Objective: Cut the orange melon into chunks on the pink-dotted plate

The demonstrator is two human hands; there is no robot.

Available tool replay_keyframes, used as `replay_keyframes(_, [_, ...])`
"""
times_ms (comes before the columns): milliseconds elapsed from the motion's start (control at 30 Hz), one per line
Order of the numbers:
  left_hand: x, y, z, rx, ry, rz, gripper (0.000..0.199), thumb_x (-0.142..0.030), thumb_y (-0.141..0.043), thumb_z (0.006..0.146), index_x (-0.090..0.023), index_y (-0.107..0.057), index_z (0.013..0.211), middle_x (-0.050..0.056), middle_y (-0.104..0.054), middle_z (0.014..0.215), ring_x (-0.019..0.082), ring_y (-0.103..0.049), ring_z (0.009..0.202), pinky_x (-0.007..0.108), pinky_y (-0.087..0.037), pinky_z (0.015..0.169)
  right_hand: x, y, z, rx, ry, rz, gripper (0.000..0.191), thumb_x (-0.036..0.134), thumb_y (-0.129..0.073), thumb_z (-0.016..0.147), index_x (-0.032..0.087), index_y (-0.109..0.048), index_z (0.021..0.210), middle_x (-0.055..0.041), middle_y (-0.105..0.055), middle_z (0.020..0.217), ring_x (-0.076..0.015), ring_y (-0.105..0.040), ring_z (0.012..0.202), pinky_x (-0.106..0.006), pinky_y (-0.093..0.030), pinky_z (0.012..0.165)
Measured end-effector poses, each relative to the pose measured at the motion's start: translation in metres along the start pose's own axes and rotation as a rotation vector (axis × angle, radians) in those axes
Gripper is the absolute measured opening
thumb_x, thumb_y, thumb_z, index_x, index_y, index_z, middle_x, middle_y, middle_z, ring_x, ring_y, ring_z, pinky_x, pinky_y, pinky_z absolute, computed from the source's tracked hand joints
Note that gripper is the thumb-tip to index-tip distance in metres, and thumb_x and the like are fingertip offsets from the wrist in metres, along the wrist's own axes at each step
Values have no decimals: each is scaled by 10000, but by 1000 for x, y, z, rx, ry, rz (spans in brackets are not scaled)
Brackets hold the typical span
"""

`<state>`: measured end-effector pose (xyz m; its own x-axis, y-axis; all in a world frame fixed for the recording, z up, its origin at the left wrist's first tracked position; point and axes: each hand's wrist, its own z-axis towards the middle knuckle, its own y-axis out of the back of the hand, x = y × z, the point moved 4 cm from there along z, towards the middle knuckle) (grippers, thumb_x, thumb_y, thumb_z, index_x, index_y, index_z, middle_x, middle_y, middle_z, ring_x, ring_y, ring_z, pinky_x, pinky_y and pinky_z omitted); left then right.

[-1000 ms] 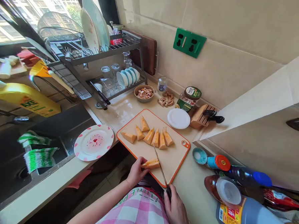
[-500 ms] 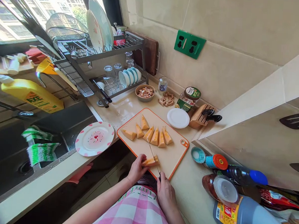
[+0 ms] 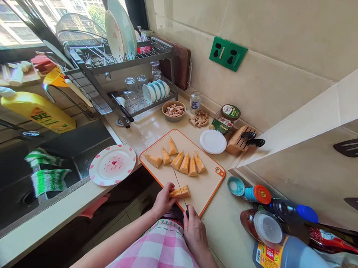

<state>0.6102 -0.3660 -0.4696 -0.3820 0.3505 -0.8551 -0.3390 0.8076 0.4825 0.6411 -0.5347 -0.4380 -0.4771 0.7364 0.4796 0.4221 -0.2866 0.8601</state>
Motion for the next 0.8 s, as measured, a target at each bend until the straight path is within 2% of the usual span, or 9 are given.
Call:
replay_keyframes(133, [2,-1,1,2,1,-5,440,-47,-609,626,-234,-409,971,33,-593,923,208,-585,932,355,-454,824,7,-4,10,138,-55,-38,288,259,-256,942,177,-511,1047,-98,-688,877,-193,-658,748,-234,-428,588])
replay_keyframes(333, [3,-4,1,15,0,18,425,-78,-617,644,-226,-391,972,55,-602,947,213,-588,927,352,-456,813,3,-16,23,230,-107,-61,251,207,-296,920,176,-514,1041,-88,-690,846,-195,-655,765,-230,-423,602])
replay_keyframes(467, [1,-3,1,14,5,30,426,-64,-607,637,-228,-389,964,59,-602,990,211,-582,932,346,-445,821,-1,-19,20,182,-76,-55,277,226,-275,926,157,-504,1067,-108,-690,868,-206,-656,780,-242,-430,617])
replay_keyframes(633, [4,-1,-1,-8,23,-5,436,-77,-611,633,-220,-374,970,42,-574,930,198,-565,902,331,-436,813,5,-13,14,87,7,14,341,300,-192,949,163,-489,1044,-121,-685,913,-207,-658,783,-254,-446,627])
replay_keyframes(800, [7,4,-4,-84,-45,12,278,-105,-555,681,-212,-384,872,21,-502,849,165,-500,773,292,-427,724,13,-13,16,123,26,28,311,295,-215,949,158,-480,1037,-111,-687,852,-209,-658,758,-251,-430,595])
